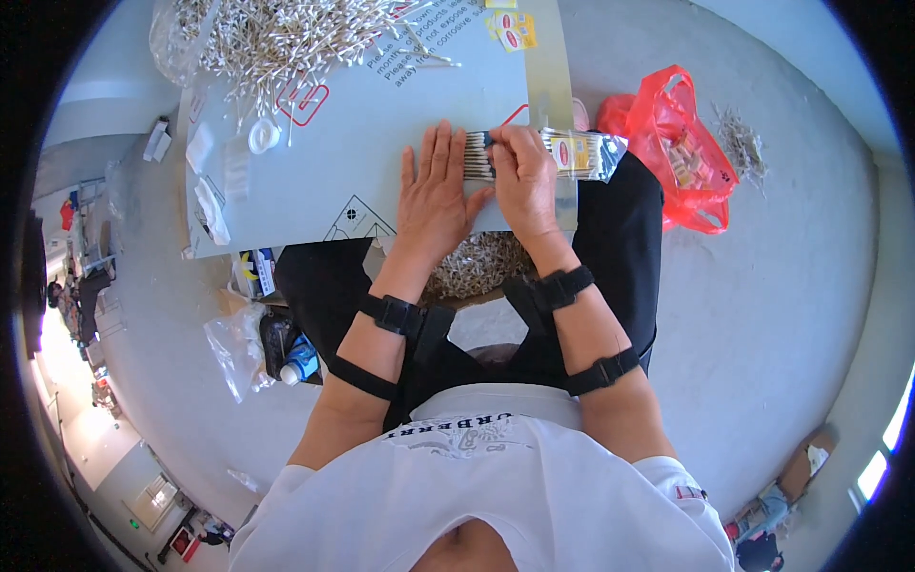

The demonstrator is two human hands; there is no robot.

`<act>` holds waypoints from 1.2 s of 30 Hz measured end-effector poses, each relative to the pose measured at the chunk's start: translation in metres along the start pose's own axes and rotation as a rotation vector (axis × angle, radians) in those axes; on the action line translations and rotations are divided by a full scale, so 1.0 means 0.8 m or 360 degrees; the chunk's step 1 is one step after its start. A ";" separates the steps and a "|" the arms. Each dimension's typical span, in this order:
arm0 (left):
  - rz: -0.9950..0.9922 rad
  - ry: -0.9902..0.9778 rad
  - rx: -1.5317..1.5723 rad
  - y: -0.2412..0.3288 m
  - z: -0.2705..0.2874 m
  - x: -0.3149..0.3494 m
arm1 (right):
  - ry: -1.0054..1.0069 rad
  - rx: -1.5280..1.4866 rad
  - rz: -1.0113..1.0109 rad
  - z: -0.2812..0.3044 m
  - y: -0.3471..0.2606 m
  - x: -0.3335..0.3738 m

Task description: The recorder is counting, bundling, and bagging small white cotton swabs at a workbench in a manufacturing environment.

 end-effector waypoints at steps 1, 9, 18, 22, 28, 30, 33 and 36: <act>-0.0006 0.0004 0.0021 0.000 0.002 0.001 | -0.0060 0.0410 0.0099 -0.001 -0.020 0.006; 0.0013 -0.0042 -0.0012 0.001 0.001 -0.001 | -0.0150 0.1077 0.0166 -0.015 -0.042 0.024; 0.0006 -0.0022 -0.0006 -0.001 -0.002 -0.002 | -0.0147 0.1150 0.0144 -0.018 -0.042 0.024; 0.0014 -0.0030 -0.0011 -0.002 -0.004 -0.003 | -0.0141 0.1148 0.0108 -0.017 -0.042 0.023; 0.0008 -0.0029 -0.0012 -0.002 -0.004 -0.003 | -0.0140 0.1199 0.0114 -0.020 -0.042 0.022; 0.0006 -0.0029 -0.0010 -0.002 -0.004 -0.003 | -0.0156 0.1209 0.0110 -0.020 -0.041 0.022; 0.0002 -0.0027 -0.0004 -0.002 -0.003 -0.003 | -0.0209 0.1206 0.0081 -0.023 -0.039 0.022; 0.0003 -0.0025 0.0003 -0.001 -0.003 -0.002 | -0.0226 0.1203 0.0055 -0.024 -0.040 0.021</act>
Point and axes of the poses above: each hand's wrist, its own x-axis away from the middle knuckle, its own z-axis out of the back of the hand, y = z × x, the point moved 9 cm from there along -x, towards the middle knuckle, and after that the axes turned 15 degrees about -y, right-handed, at the moved point
